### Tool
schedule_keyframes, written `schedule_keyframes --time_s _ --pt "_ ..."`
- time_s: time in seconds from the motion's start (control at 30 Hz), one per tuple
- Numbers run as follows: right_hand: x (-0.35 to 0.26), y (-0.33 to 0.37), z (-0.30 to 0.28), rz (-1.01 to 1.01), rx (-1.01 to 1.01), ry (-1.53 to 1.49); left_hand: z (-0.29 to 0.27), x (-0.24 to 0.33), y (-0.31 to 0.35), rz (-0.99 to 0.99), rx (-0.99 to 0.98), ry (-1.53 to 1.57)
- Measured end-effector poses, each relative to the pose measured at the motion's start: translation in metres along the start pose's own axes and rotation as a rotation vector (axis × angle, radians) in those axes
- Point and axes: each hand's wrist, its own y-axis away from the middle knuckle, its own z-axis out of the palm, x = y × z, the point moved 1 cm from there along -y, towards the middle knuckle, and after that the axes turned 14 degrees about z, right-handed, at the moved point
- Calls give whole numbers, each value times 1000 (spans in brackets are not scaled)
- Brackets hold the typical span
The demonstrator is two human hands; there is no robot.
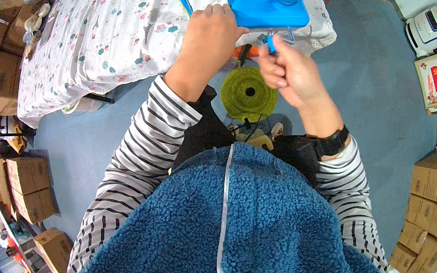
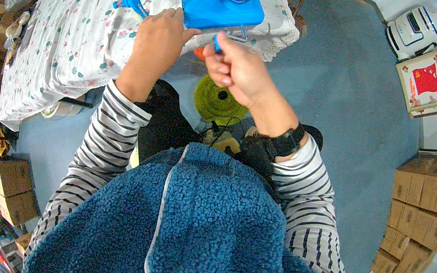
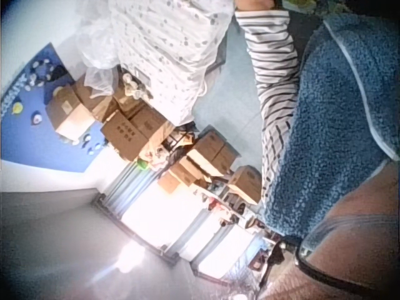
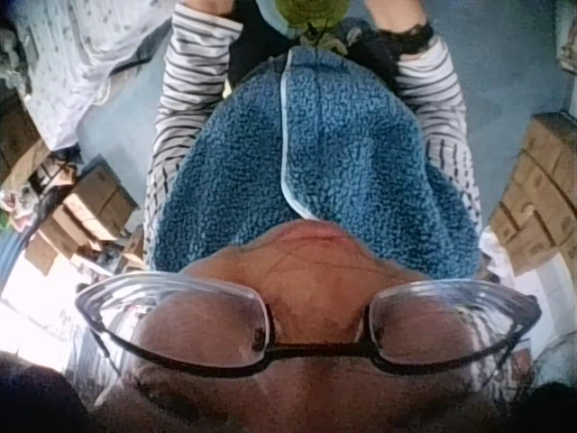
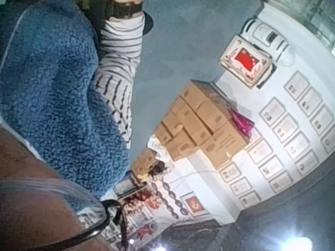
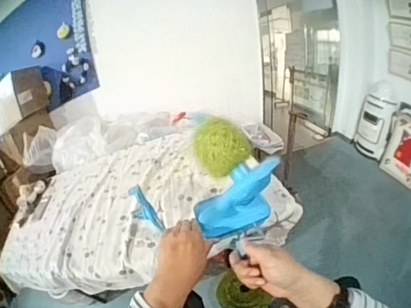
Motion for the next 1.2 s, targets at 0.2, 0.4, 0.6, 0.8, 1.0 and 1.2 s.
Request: schedule_keyframes --time_s 0.2,0.4,0.6,0.8,1.0,1.2 --pt "35 -16 -34 145 163 32 1 -1 -1 2 19 -9" --pt "30 8 -85 51 268 25 1 -3 0 -3 -29 22" --pt "-16 42 -82 -67 290 -13 -1 -2 -1 -15 -35 27" --pt "-37 41 -32 -191 229 121 0 0 0 -11 0 0" --pt "-19 16 -3 -7 58 27 -1 -1 -1 -23 -38 35" --pt "15 -9 -16 143 -6 48 -1 -1 -1 -42 -46 60"
